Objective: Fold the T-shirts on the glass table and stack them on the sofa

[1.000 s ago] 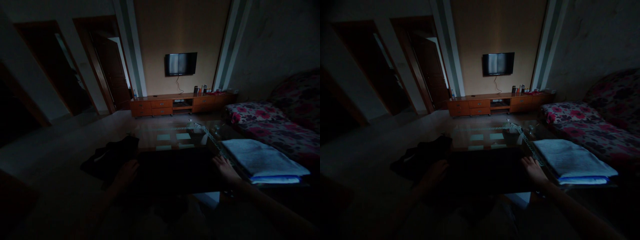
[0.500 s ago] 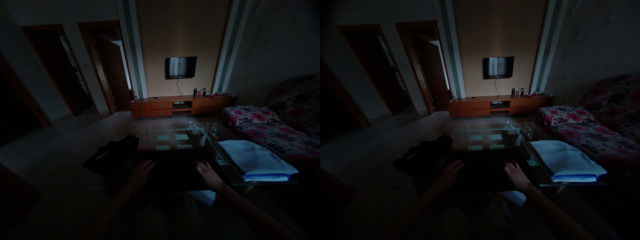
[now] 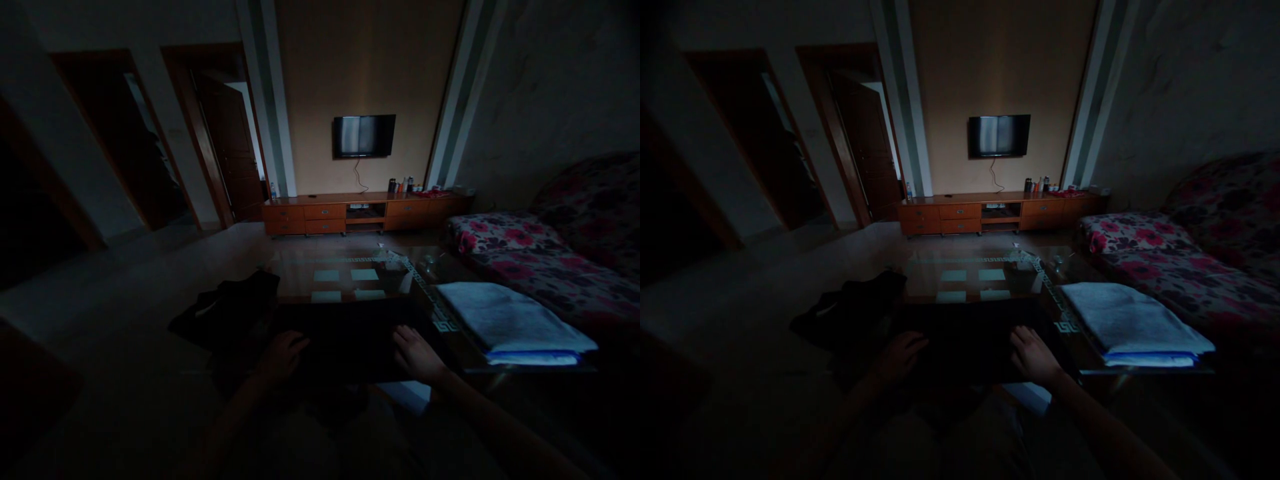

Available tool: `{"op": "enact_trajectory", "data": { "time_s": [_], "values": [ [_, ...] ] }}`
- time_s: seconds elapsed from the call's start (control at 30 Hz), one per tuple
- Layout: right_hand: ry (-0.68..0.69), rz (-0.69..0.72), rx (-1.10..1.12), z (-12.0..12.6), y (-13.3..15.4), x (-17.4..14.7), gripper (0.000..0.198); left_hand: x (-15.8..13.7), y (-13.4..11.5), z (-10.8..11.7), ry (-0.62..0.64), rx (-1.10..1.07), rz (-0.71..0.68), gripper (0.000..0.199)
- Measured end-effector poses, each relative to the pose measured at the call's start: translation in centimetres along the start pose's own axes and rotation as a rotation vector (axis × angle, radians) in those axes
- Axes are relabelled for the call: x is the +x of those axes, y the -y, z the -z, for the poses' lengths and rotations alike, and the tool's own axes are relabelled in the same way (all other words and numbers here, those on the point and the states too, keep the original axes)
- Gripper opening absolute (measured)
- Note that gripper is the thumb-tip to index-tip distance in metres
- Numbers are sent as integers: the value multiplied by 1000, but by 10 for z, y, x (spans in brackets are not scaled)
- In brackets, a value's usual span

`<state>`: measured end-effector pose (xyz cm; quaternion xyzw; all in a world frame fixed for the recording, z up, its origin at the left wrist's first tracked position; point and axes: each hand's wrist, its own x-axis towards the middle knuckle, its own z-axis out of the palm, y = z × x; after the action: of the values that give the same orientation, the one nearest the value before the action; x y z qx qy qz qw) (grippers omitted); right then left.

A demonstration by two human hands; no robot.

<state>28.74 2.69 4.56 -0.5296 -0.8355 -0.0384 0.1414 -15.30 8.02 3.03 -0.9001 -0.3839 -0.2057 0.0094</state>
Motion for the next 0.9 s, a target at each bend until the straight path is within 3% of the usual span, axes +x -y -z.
{"op": "enact_trajectory", "data": {
  "time_s": [0.13, 0.2, 0.27, 0.33, 0.47, 0.67, 0.8, 0.9],
  "values": [
    [82, 40, 7, 17, 2, 6, 20, 10, -4, 24, 113, -102, -41, 58],
    [133, 61, -11, 27, -2, 18, 18, 22, -2, 34, 149, -127, -31, 40],
    [142, 11, -37, 34, -11, 36, 27, 38, 5, 38, 124, -76, 26, 31],
    [106, -111, -74, 34, -25, 55, 35, 55, 15, 35, 71, 26, 91, 34],
    [86, -275, -152, 10, -62, 73, 54, 69, 38, 16, 88, 158, 212, 51],
    [136, -350, -174, -31, -96, 47, 64, 55, 58, -1, 220, 222, 404, 68],
    [156, -393, -248, -30, -89, 55, 66, 65, 51, 3, 271, 269, 464, 67],
    [154, -450, -302, -25, -59, 83, 70, 88, 29, -1, 225, 314, 470, 62]
  ]
}}
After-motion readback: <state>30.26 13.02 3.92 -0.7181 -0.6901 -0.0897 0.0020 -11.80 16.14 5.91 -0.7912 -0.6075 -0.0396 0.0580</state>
